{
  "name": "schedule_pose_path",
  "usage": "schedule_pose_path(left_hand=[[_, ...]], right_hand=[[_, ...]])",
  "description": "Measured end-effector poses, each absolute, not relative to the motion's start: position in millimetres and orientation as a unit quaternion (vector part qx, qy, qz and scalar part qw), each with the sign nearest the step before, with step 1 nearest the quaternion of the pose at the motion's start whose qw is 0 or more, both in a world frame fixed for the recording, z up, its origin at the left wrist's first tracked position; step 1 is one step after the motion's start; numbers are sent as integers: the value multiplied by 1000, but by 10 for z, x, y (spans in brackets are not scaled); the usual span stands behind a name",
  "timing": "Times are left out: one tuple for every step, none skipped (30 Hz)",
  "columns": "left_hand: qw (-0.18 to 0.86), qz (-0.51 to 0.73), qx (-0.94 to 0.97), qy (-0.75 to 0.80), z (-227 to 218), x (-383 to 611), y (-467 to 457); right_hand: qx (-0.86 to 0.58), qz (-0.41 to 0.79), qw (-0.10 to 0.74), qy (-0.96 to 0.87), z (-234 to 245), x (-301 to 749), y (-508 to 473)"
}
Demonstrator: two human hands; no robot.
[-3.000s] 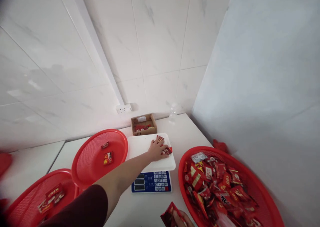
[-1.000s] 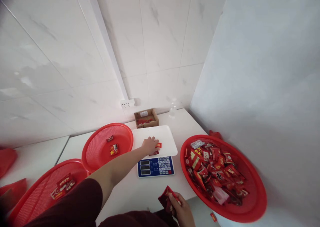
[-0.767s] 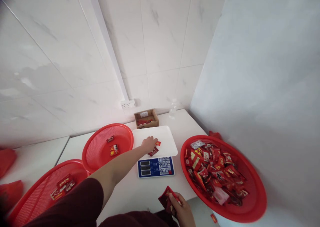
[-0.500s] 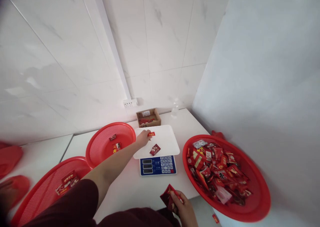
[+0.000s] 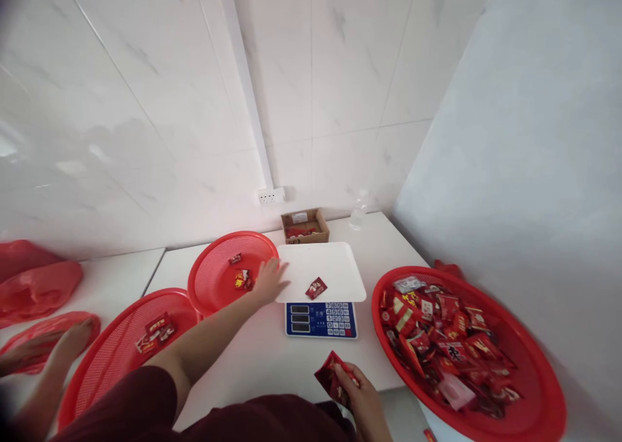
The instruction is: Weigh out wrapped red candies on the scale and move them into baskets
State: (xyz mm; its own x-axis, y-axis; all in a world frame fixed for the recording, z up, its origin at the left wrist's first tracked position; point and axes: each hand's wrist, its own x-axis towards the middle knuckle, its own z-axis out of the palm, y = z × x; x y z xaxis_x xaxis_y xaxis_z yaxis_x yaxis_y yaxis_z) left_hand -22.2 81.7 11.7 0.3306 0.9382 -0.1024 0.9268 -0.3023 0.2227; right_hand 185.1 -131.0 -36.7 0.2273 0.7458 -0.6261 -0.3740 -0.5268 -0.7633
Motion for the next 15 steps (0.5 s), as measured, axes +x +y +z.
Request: schedule_pose_path(left_hand=[[143,13,843,518,47,-79,762],[171,5,871,461,-23,61,714],[197,-3,886,420,-90,189,677],[212,-8,892,399,-149,298,650],[219,-8,895,388,-197,383,635],[221,-7,896,385,-232,441,630],[221,-3,896,385,-254,469,633],[221,2,896,386,-263,468,640],[222,7,895,387,-262,440,649],[223,12,894,390,-253,385,657],[222,18,891,395,-239,307,661],[219,28,887,406,-224,210,662],[215,45,878,425,-209,98,658],[209,68,866,450,-196,-25,651],[200,94,848,481,-183,-152,641]], right_hand=[[-631,604,462,-151,-363,1837,-1307],[-632,604,461,-153,-358,1824,-1305],[-635,602,460,-153,-350,1813,-1306],[-638,599,458,-153,-338,1804,-1309],[-642,596,458,-153,-321,1796,-1313],[-644,592,460,-152,-300,1788,-1318],[-646,588,463,-151,-273,1782,-1322],[-646,585,467,-150,-242,1778,-1324],[-646,583,469,-149,-208,1776,-1323],[-646,583,470,-147,-173,1776,-1316],[-647,584,468,-144,-139,1780,-1302],[-646,588,467,-139,-109,1786,-1281],[-643,591,468,-133,-81,1794,-1251],[-639,595,471,-126,-57,1803,-1210],[-633,598,477,-119,-36,1811,-1156]])
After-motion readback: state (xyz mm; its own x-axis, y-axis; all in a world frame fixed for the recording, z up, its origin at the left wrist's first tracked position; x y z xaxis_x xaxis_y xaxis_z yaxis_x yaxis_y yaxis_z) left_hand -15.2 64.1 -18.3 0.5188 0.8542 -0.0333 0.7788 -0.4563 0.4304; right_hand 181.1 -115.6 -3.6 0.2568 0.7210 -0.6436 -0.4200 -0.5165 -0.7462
